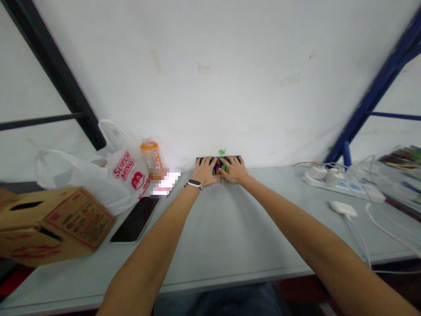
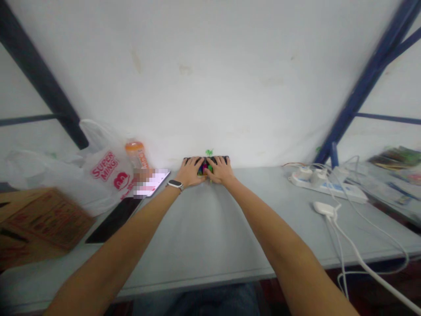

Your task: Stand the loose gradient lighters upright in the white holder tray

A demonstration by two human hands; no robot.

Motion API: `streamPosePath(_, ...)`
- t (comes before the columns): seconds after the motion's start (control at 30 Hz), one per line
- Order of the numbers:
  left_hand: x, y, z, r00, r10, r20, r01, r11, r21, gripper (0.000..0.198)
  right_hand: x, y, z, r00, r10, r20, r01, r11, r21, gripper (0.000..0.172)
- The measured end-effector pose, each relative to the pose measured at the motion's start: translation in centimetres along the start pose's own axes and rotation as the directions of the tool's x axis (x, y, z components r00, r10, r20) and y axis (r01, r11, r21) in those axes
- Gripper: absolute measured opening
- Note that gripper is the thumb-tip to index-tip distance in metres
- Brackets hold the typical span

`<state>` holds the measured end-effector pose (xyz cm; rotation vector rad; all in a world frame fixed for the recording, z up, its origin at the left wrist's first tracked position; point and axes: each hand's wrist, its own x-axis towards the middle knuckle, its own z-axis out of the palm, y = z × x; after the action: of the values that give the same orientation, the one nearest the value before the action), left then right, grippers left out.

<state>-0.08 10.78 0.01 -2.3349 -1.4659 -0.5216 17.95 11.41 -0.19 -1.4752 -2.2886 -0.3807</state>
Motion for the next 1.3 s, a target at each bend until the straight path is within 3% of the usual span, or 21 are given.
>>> streamPosePath(0.4, 0.0, 0.3, 0.1, 0.999, -0.046, 0.023, 0.045, 0.998, 0.034, 0.073, 0.0, -0.3, -0.2, 0.999, 0.006, 0.047, -0.005, 1.0, -0.013, 0.06)
streamPosePath(0.6, 0.3, 0.1, -0.4, 0.998, -0.022, 0.066, 0.021, 1.0, 0.008, 0.082, 0.4, 0.0, -0.4, 0.996, 0.009, 0.084, -0.012, 0.999, 0.036, 0.066)
streamPosePath(0.73, -0.2, 1.1, -1.6, 0.997, -0.026, -0.066, 0.023, 0.999, -0.037, 0.069, -1.1, 0.5, -0.8, 0.999, 0.049, 0.009, -0.05, 0.996, 0.074, 0.074)
streamPosePath(0.87, -2.8, 3.0, -3.0, 0.985, -0.001, -0.173, -0.022, 0.991, -0.132, 0.052, -5.3, 0.2, -0.8, 0.997, 0.049, -0.06, -0.038, 0.984, 0.176, 0.074)
streamPosePath(0.93, -4.5, 4.0, -3.1, 0.99, -0.021, -0.137, -0.004, 0.984, -0.179, 0.039, -7.6, -0.5, -0.7, 0.997, 0.064, -0.039, -0.052, 0.967, 0.251, 0.07)
streamPosePath(1.07, -7.3, 5.2, -2.2, 0.999, -0.03, 0.045, 0.041, 0.961, -0.274, 0.012, -10.1, -1.7, -0.7, 0.996, 0.014, 0.085, -0.042, 0.941, 0.337, 0.056)
streamPosePath(1.3, -8.8, 5.1, -1.4, 0.992, 0.013, 0.128, 0.049, 0.881, -0.47, 0.009, -10.1, -2.0, -0.9, 0.988, 0.021, 0.152, -0.075, 0.93, 0.36, 0.035)
